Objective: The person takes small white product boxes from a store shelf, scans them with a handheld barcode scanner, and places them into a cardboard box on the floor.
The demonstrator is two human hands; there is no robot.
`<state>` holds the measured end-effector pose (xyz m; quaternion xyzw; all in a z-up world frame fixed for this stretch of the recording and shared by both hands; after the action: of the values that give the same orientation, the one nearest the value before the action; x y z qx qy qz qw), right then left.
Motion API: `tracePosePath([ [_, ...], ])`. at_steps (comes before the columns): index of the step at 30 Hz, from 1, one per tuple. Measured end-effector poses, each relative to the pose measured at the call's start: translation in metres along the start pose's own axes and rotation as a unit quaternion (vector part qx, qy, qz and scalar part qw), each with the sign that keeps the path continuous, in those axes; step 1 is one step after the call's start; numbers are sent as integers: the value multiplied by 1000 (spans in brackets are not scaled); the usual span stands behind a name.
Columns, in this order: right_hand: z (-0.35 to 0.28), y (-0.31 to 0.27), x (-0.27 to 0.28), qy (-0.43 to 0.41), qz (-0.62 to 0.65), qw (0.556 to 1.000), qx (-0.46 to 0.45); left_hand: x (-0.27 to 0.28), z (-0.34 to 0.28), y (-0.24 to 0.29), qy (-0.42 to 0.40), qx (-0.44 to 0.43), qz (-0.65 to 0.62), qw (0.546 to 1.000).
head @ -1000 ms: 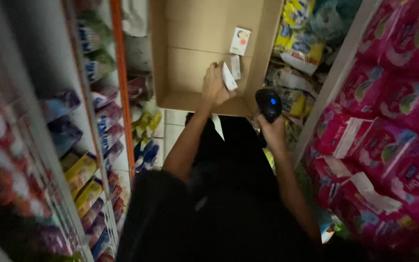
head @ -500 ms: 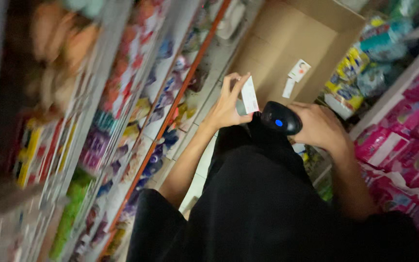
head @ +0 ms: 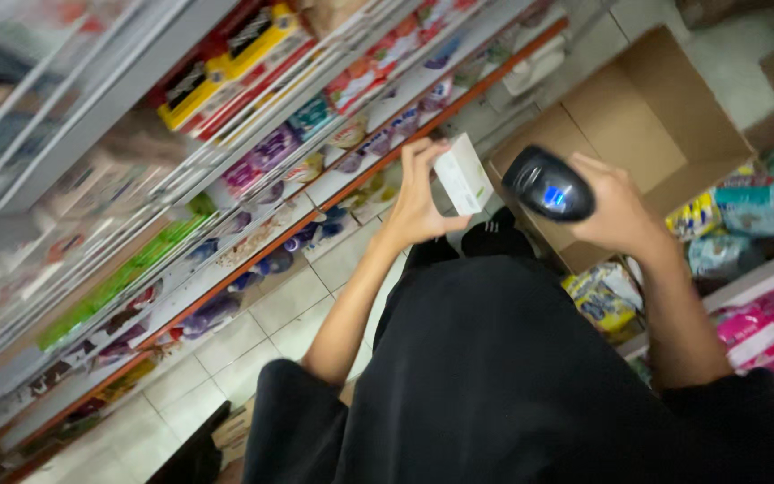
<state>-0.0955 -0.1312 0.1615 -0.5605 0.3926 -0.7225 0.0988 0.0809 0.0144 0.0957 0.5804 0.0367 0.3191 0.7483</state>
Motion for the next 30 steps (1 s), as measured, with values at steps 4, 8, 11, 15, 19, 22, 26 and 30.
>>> tracePosePath([
  [4, -3, 20, -56, 71, 265, 953, -127, 29, -30, -2, 107, 87, -23, 990],
  [8, -4, -7, -89, 129, 318, 934, -98, 32, -49, -32, 162, 228, -54, 959],
  [11, 7, -36, -88, 160, 177, 971, -26, 31, -52, -50, 159, 288, -109, 938],
  [15, 29, -16, -86, 196, 417, 882, -98, 26, -41, -41, 106, 261, -314, 907],
  [19, 40, 1, -77, 212, 589, 770, -123, 35, -15, -2, 91, 194, -257, 942],
  [22, 39, 4, -66, 209, 602, 762, -117, 42, 8, 35, 53, 138, -150, 978],
  [26, 42, 3, -41, 190, 530, 825, -58, 33, 25, 75, -28, 112, -89, 989],
  [30, 55, 11, -9, 163, 530, 832, -20, 28, 48, 88, 46, 123, -88, 987],
])
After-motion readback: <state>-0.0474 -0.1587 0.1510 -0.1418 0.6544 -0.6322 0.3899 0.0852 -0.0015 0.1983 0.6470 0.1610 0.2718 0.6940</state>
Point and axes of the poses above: each hand's wrist, its own z-axis towards the middle knuckle, its own x-axis out of the back of the hand, y = z × x, the point moved 9 cm from there along z, towards the middle knuckle, and after that the axes turned 3 degrees about y, right-handed, at the moved point
